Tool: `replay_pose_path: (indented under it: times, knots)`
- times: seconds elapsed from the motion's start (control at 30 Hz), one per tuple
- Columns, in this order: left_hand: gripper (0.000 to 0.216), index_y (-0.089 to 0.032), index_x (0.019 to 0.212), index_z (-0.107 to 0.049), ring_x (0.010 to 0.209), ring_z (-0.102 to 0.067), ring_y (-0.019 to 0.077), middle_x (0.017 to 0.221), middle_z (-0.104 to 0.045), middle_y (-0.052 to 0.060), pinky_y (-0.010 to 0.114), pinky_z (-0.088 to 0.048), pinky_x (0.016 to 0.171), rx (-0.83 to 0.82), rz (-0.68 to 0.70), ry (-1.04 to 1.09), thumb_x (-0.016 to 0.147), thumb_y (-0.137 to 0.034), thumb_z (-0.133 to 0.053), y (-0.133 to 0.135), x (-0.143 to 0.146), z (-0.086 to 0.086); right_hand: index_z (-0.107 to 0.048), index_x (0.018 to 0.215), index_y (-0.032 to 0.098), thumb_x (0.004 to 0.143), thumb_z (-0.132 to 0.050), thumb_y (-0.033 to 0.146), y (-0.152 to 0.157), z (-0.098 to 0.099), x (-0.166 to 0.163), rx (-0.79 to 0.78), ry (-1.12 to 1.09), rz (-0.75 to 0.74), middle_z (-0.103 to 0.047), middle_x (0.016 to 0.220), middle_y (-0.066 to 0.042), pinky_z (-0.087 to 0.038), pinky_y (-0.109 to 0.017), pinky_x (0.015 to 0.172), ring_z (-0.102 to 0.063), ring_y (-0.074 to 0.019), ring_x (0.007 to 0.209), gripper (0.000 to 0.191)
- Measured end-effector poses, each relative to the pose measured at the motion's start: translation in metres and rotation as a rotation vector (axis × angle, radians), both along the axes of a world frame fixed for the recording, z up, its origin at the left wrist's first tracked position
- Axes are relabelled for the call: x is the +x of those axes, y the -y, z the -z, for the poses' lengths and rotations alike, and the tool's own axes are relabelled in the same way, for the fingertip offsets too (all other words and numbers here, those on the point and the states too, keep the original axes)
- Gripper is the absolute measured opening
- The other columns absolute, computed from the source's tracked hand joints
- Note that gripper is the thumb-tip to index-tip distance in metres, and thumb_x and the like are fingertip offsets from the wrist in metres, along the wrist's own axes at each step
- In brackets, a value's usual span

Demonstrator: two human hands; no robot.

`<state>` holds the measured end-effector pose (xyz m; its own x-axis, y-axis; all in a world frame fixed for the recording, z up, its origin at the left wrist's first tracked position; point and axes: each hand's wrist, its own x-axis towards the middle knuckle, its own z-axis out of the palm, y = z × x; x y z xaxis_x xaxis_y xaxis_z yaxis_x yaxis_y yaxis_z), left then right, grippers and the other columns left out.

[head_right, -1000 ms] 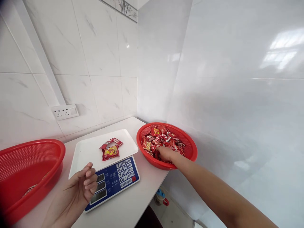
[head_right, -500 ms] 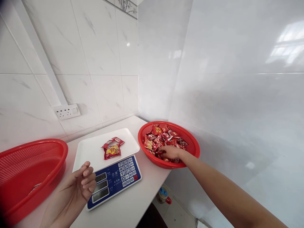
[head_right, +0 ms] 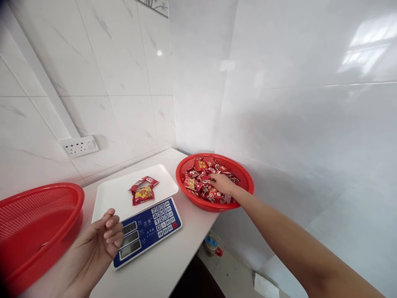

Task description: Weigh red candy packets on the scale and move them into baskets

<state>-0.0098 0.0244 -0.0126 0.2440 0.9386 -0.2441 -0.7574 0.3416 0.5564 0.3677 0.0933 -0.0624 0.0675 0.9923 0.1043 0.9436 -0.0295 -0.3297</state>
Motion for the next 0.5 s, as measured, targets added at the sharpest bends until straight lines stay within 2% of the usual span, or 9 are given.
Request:
replay_pose_path:
  times: [0.27,0.5]
  knots:
    - [0.017,-0.014,0.08,-0.057,0.046,-0.043,0.0054,0.063,-0.045,-0.002,0.015,-0.041,0.04,0.022,0.013,0.007,0.081,-0.003,-0.043,0.003,-0.001,-0.001,-0.051,0.066,0.019,0.081,-0.045,0.029,-0.005,-0.008,0.004,0.122,-0.034,0.169,-0.06,0.072,-0.003,-0.037,-0.025,0.06,-0.053,-0.0161,0.066,0.019]
    - [0.015,-0.014,0.08,-0.057,0.047,-0.044,0.0051,0.063,-0.046,-0.002,0.015,-0.041,0.041,0.01,0.069,0.001,0.079,-0.003,-0.046,0.002,0.006,0.002,-0.047,0.067,0.019,0.084,-0.04,0.036,-0.003,-0.032,-0.016,0.186,-0.096,0.174,-0.058,0.073,-0.003,-0.035,-0.024,0.057,-0.052,-0.0158,0.068,0.025]
